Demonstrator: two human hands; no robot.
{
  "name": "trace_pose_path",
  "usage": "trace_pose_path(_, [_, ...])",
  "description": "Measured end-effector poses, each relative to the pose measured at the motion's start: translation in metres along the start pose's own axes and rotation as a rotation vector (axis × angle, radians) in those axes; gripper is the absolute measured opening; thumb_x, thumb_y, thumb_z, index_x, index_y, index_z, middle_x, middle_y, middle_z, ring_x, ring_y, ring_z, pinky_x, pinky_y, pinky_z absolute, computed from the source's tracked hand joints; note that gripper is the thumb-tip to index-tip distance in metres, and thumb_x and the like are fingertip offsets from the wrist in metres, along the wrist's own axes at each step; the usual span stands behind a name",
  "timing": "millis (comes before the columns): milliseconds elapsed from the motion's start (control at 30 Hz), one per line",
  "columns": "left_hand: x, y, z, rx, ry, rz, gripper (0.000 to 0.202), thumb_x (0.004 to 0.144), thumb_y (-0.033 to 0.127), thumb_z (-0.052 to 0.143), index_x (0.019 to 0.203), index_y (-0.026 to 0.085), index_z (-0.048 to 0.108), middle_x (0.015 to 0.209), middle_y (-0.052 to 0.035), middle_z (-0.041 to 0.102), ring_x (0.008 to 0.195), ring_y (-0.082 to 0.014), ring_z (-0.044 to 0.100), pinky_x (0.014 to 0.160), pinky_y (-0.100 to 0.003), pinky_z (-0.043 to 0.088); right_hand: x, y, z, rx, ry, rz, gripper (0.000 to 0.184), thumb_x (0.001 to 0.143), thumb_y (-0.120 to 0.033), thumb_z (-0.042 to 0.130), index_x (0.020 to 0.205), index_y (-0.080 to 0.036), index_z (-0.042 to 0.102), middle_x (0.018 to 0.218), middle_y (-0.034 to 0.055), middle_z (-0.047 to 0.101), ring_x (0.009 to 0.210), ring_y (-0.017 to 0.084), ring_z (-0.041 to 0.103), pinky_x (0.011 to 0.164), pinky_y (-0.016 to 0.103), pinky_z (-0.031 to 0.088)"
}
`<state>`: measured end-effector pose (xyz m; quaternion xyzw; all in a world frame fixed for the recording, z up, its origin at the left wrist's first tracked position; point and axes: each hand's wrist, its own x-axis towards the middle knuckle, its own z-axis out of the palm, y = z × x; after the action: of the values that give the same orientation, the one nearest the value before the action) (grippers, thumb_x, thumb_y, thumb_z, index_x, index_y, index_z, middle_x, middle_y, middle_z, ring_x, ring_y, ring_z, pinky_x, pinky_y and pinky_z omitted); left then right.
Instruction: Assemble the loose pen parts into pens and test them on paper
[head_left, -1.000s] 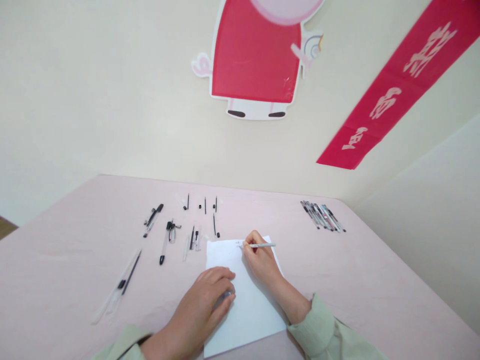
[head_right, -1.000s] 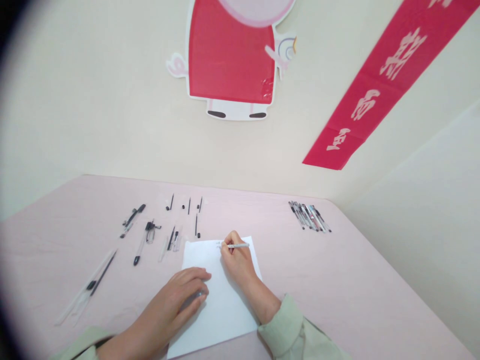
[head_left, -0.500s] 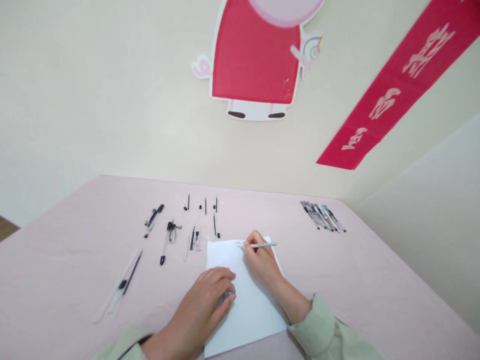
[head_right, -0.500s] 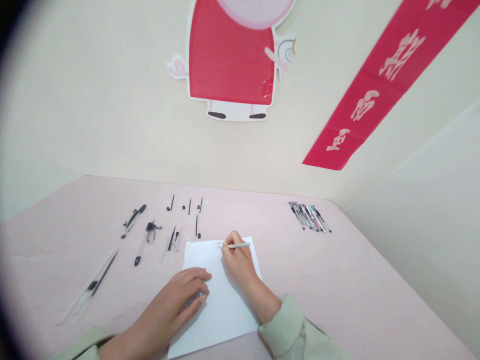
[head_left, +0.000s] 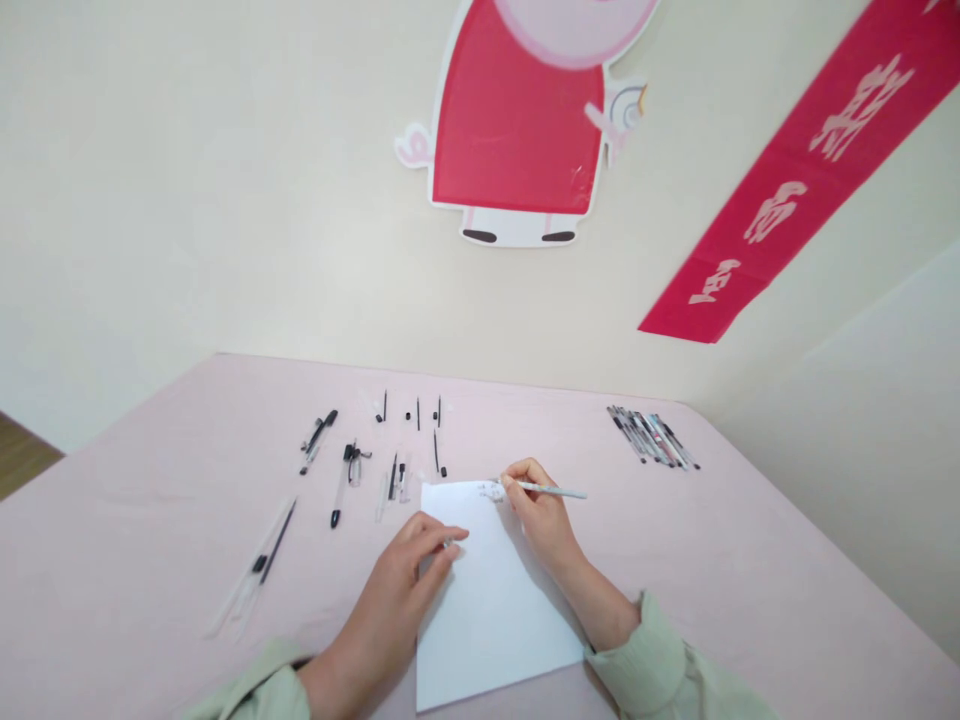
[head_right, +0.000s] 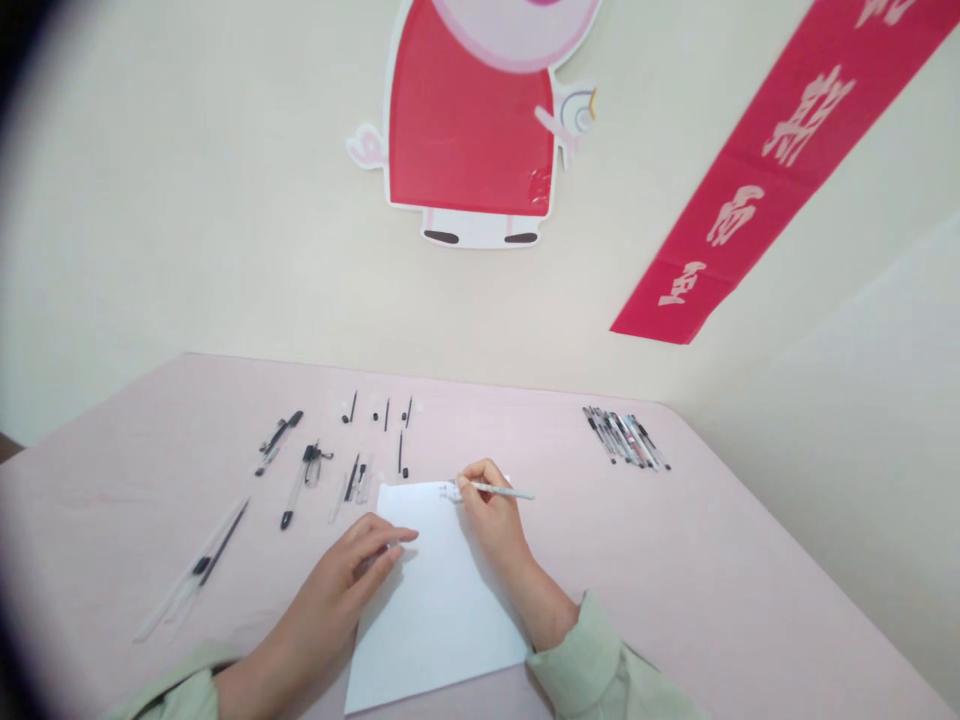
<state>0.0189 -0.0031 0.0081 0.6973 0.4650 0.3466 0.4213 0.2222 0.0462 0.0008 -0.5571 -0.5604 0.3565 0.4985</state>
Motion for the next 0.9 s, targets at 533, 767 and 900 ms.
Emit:
trace_pose_path(533, [0.018, -0.005, -0.004, -0.624, 0.237, -0.319, 0.023, 0.074, 0.037, 0.068, 0.087, 0.018, 0.061, 0.084, -0.0015, 0.063, 0.078, -0.0155, 0.060, 0.073, -0.028, 0.050, -0.019, -0.006, 0.010, 0.432, -0.287, 0.100, 0.018, 0.082, -0.034, 0.062, 0.075, -0.019, 0.055, 0.058, -0.0043, 0.054, 0.053, 0.010, 0.045, 0.053, 0.022, 0.034])
trace_pose_path(767, [0.016, -0.002, -0.004, -0.662, 0.192, -0.368, 0.026, 0.076, 0.040, 0.066, 0.086, 0.019, 0.054, 0.094, -0.0068, 0.070, 0.094, -0.0209, 0.065, 0.077, -0.031, 0.051, -0.019, -0.003, 0.012, 0.462, -0.321, 0.126, 0.016, 0.081, -0.034, 0.066, 0.082, -0.019, 0.060, 0.062, -0.0028, 0.058, 0.056, 0.011, 0.048, 0.056, 0.024, 0.034])
trace_pose_path(900, [0.016, 0.000, -0.005, -0.668, 0.194, -0.411, 0.028, 0.073, 0.040, 0.067, 0.084, 0.020, 0.050, 0.092, -0.0080, 0.072, 0.084, -0.0204, 0.068, 0.074, -0.032, 0.051, -0.018, -0.004, 0.012, 0.502, -0.331, 0.186, 0.019, 0.078, -0.036, 0.069, 0.087, -0.019, 0.065, 0.071, -0.0003, 0.062, 0.058, 0.011, 0.049, 0.057, 0.024, 0.036])
